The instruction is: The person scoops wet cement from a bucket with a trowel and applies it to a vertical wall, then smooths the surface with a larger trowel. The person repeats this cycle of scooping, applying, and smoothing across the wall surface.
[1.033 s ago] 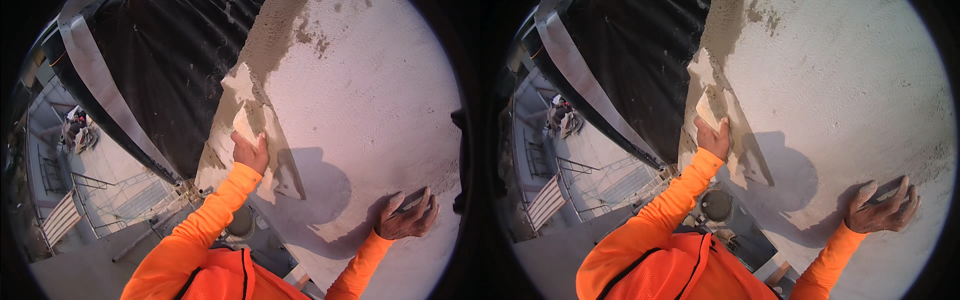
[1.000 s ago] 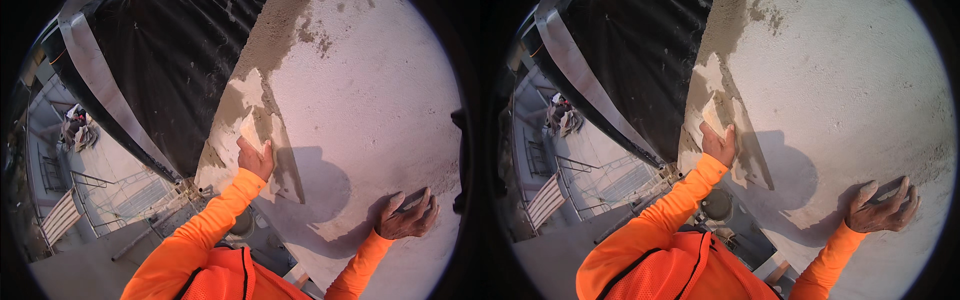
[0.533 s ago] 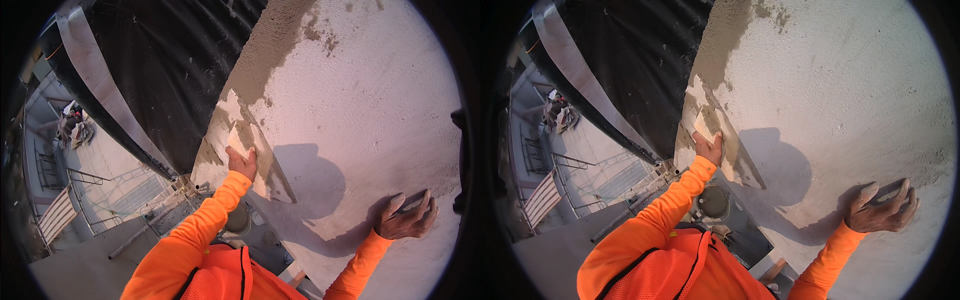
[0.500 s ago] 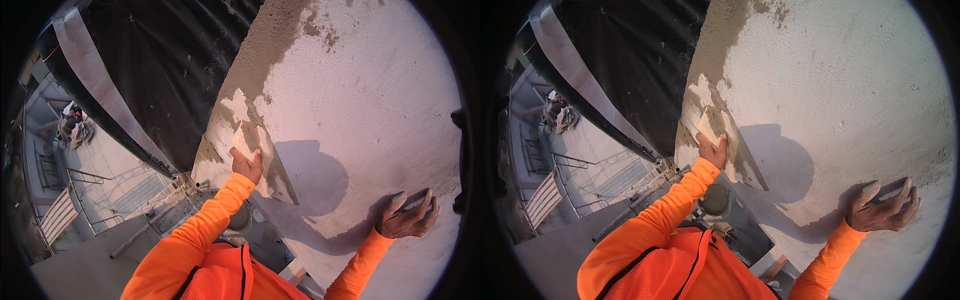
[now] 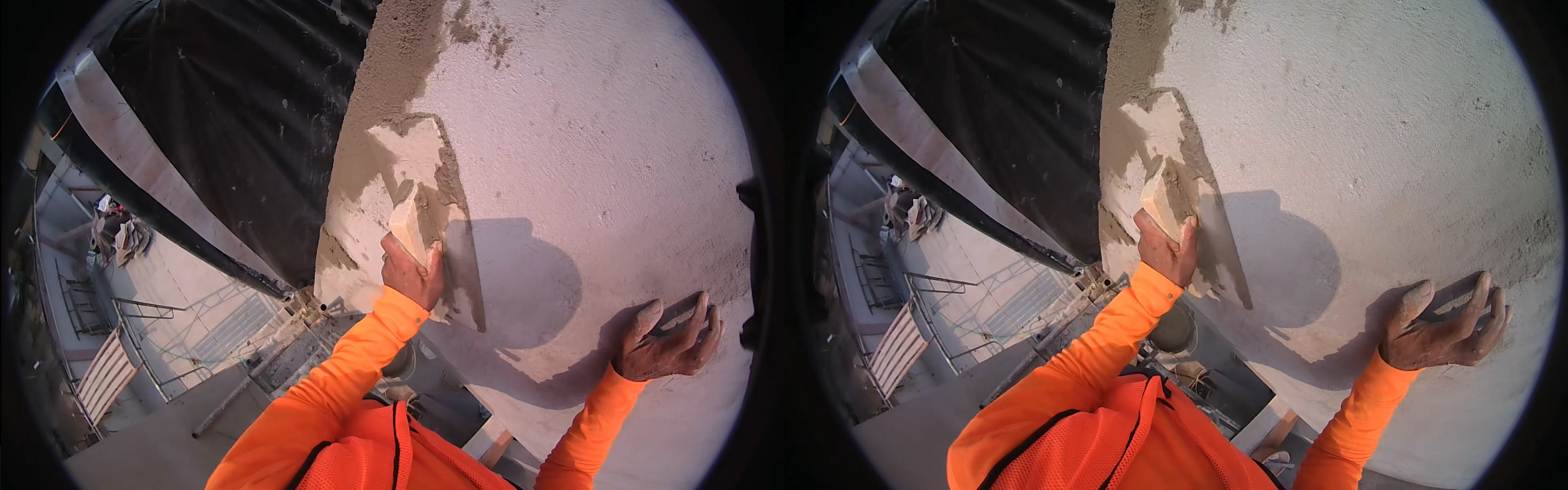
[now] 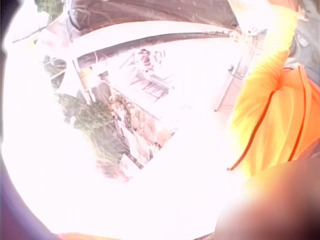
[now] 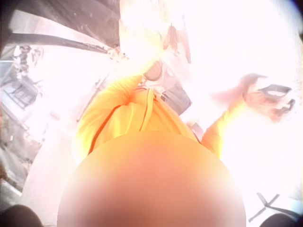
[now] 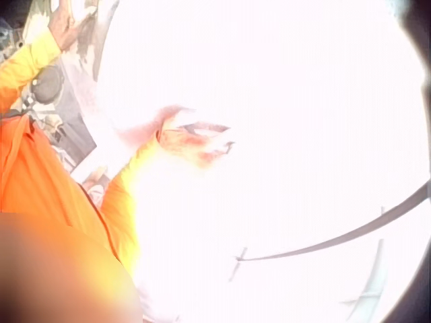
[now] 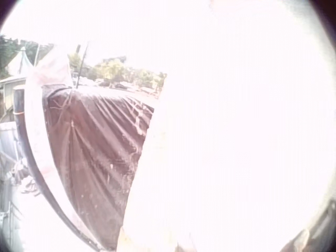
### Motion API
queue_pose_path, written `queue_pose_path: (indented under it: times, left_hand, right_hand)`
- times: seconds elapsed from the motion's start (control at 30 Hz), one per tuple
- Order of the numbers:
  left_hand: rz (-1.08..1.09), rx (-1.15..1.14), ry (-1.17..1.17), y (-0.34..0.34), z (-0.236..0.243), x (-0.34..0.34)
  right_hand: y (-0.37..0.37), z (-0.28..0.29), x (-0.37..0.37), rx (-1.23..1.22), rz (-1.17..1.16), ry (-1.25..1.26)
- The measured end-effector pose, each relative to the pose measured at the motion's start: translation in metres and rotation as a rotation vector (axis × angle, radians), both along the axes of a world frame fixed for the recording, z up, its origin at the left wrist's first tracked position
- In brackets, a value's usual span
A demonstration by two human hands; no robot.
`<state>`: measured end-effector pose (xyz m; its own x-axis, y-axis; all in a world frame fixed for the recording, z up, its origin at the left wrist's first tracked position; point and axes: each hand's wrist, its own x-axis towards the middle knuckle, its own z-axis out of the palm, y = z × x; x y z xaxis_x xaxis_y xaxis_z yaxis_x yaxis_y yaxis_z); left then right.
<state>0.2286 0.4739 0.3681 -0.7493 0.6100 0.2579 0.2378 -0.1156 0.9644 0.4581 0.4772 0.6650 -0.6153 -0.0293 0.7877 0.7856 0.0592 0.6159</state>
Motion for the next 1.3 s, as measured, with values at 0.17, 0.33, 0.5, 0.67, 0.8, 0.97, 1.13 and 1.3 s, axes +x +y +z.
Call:
queue_pose_path:
  times: [0.17, 0.33, 0.5, 0.67, 0.8, 0.97, 1.13, 1.3]
  left_hand:
    - [0.02, -0.062, -0.265, -0.007, 0.006, -0.015]
    - [-0.034, -0.166, -0.219, 0.015, 0.028, -0.038]
    - [-0.111, -0.133, -0.128, -0.02, 0.024, 0.006]
    - [-0.055, -0.186, -0.221, 0.0, 0.014, -0.025]
    - [-0.069, -0.063, -0.01, -0.006, 0.02, -0.006]
    - [-0.017, -0.173, -0.155, -0.015, 0.022, -0.01]
    - [-0.11, -0.057, -0.049, -0.01, 0.028, -0.018]
    - [-0.149, -0.154, -0.122, -0.018, 0.021, -0.009]
  right_hand:
    - [-0.001, 0.001, 0.0, 0.031, -0.066, 0.057]
    - [-0.001, 0.003, 0.001, -0.003, 0.007, 0.044]
    - [-0.003, 0.002, 0.003, 0.014, -0.076, 0.022]
    - [-0.001, 0.001, 0.003, 0.011, -0.013, 0.07]
    - [0.0, 0.0, 0.004, -0.006, -0.024, 0.037]
    - [0.0, 0.0, 0.007, 0.018, -0.061, 0.037]
    - [0.003, 0.004, 0.005, 0.008, 0.028, 0.01]
    - [0.001, 0.001, 0.005, 0.013, -0.007, 0.048]
